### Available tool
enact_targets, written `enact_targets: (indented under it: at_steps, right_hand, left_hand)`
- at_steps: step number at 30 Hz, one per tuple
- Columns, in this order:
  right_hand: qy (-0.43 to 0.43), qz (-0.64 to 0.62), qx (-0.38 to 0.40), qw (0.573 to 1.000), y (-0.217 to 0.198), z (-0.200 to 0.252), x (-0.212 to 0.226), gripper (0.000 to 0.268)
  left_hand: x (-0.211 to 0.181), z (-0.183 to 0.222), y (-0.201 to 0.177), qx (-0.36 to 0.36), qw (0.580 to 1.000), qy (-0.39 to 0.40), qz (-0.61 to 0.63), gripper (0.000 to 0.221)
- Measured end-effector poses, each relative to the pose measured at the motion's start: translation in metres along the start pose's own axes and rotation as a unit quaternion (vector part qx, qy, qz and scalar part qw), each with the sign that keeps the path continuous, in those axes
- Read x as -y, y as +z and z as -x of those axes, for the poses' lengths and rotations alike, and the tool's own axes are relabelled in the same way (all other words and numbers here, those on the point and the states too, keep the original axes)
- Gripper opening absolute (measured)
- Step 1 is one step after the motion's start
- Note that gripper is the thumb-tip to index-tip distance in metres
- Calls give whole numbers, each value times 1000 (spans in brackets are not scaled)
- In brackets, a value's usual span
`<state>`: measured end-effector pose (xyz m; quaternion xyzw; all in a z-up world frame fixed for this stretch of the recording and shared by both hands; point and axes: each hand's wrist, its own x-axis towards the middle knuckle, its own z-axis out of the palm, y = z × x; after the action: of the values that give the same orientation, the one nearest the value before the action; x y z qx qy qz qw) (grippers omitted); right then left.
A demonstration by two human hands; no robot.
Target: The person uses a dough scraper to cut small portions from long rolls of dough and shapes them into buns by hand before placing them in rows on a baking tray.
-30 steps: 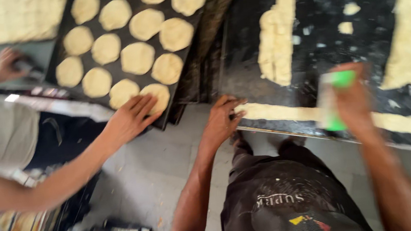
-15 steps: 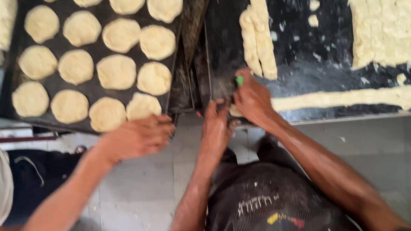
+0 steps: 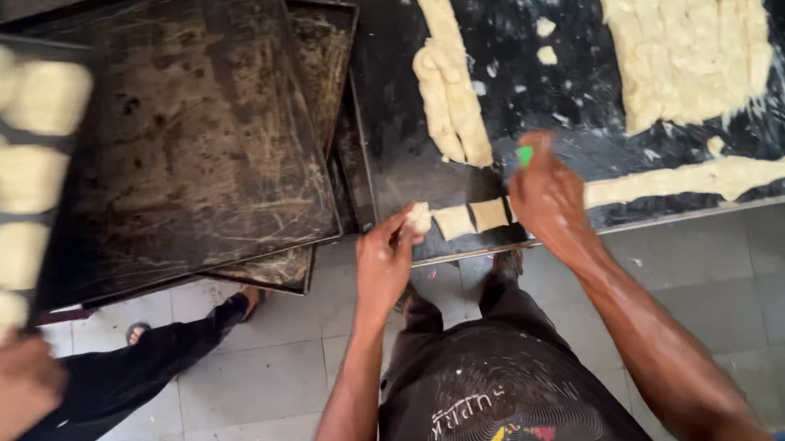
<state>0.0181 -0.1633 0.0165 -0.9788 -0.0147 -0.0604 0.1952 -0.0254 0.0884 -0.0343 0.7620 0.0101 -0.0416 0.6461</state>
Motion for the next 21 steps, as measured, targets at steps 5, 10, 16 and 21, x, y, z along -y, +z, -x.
enact_targets:
  at_steps: [5, 10, 16, 21]
  right_hand:
    - [62, 56, 33, 996, -18, 2, -38, 47]
    - [40, 33, -27, 998, -38, 8, -68, 46]
    - [61, 41, -32, 997, -60, 6, -113, 47]
    - [90, 55, -57, 993, -71, 6, -159, 46]
  left_hand:
    - [-5, 11, 15, 69, 983, -1, 170, 43]
    - [-22, 23, 38, 49, 994, -89, 27, 38]
    - [-42, 19, 62, 59, 986, -79, 137, 36]
    - [-62, 21, 83, 67, 994, -89, 16, 40]
